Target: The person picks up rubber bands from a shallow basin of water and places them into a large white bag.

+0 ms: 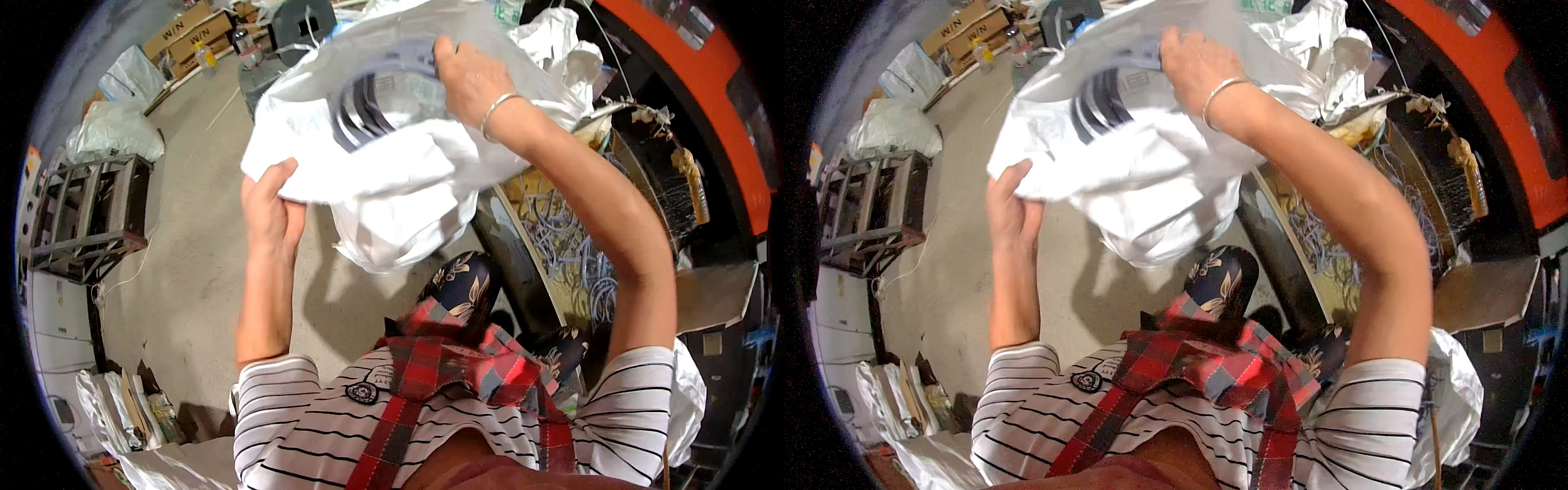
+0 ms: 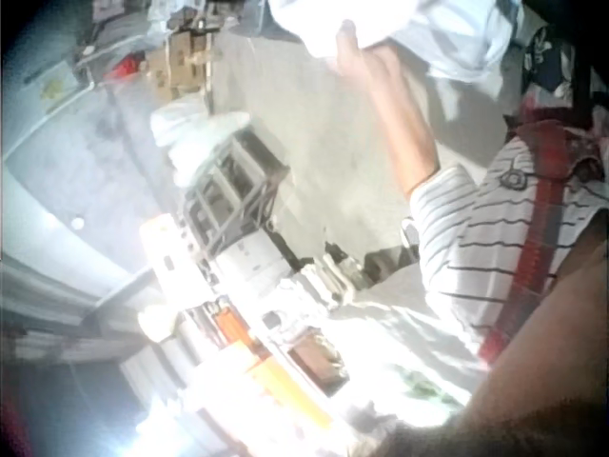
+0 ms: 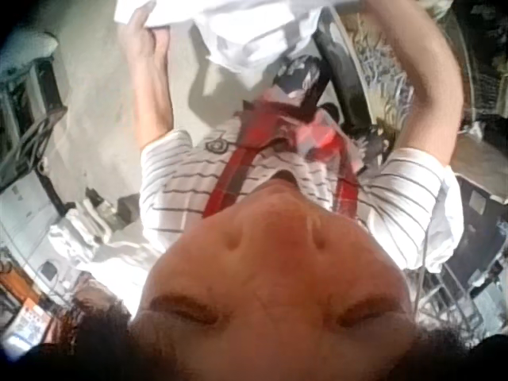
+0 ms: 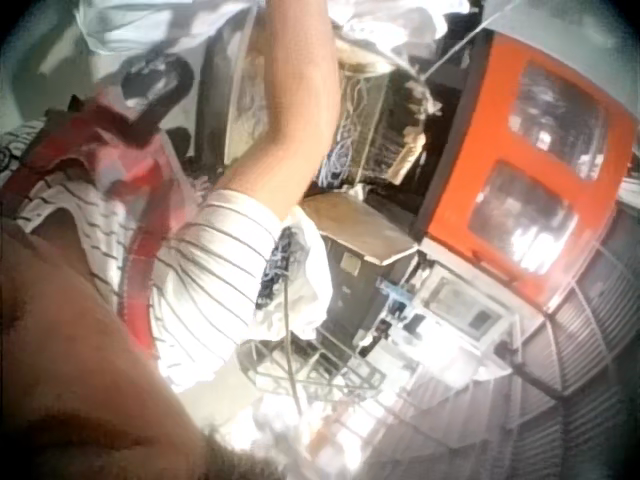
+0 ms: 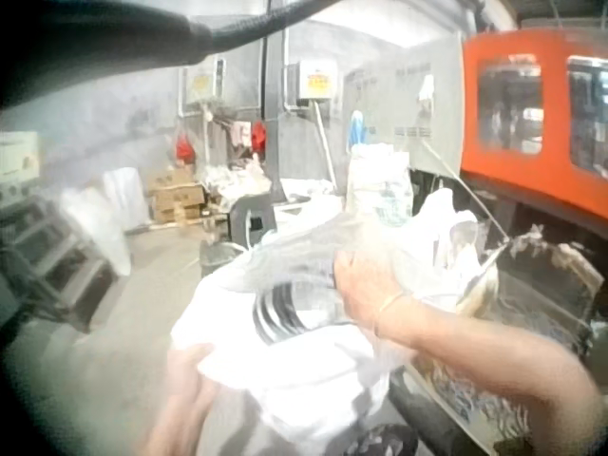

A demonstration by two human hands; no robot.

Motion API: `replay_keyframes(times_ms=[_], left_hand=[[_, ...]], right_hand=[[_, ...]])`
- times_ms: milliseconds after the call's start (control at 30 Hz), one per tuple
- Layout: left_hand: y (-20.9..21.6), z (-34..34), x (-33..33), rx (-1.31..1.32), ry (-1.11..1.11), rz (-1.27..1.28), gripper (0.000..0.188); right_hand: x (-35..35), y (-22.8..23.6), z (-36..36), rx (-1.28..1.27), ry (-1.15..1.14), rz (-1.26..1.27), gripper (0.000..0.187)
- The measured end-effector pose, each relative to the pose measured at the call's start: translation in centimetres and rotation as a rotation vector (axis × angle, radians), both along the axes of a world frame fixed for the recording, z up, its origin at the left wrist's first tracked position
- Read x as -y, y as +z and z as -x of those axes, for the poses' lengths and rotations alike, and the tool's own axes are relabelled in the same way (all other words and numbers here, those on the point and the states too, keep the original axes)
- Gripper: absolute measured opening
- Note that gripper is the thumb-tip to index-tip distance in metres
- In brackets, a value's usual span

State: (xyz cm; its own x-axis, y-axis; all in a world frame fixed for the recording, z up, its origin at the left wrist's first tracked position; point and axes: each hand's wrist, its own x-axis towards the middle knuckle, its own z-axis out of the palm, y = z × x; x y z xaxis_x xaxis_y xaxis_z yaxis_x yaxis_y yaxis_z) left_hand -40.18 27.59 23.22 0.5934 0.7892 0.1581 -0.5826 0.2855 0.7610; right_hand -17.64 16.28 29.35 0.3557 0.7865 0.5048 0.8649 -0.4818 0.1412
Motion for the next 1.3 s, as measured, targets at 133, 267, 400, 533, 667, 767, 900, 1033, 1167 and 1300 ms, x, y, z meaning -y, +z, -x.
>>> replay_keyframes(times_ms=[133, 267, 400, 533, 667, 767, 900, 1033, 1167, 1300], left_hand=[[0.2, 2.2, 2.5, -0.089, -0.161, -0.104, 0.048], [2.2, 2.0, 4.7, -0.165, -0.226, -0.112, 0.047], [1.9, 2.4, 4.3, -0.222, -0.188, -0.161, 0.054], [1.8, 0.9, 3.8, -0.130, -0.036, -0.143, 0.062], [2.8, -0.9, 2.1, -0.069, 0.093, -0.193, 0.060], [1.8, -1.4, 0.0, -0.099, 0.148, -0.253, 0.059], [1.0, 0.2, -4.1, -0.052, 0.103, -0.173, 0.039], [-0.8, 1.7, -7.3, -0.145, 0.293, -0.307, 0.033], [0.1, 1.6, -9.0, -0.086, -0.072, -0.086, 0.034], [1.6, 0.8, -10.5, -0.236, 0.055, 0.005, 0.033]], right_hand=[[1.0, -2.7, 0.8, -0.084, 0.016, 0.453, 0.027], [-0.9, -5.8, -1.0, -0.324, -0.080, 0.487, 0.029], [-3.9, -9.1, -1.4, -0.600, -0.178, 0.426, 0.039], [-7.2, -17.2, -1.7, -0.843, -0.289, 0.266, 0.042], [-7.0, -24.8, 1.9, -0.640, -0.198, 0.623, 0.059], [-6.9, -24.5, 1.2, -0.879, -0.208, 0.584, 0.086], [-9.0, -23.7, -1.5, -0.761, 0.124, 0.817, 0.076], [-7.0, -12.8, -0.1, -0.884, 0.487, 0.042, 0.030], [3.2, -0.7, 3.8, -0.900, 0.929, -0.725, 0.015], [12.0, -2.1, 4.9, -0.575, 0.878, -0.781, 0.012]])
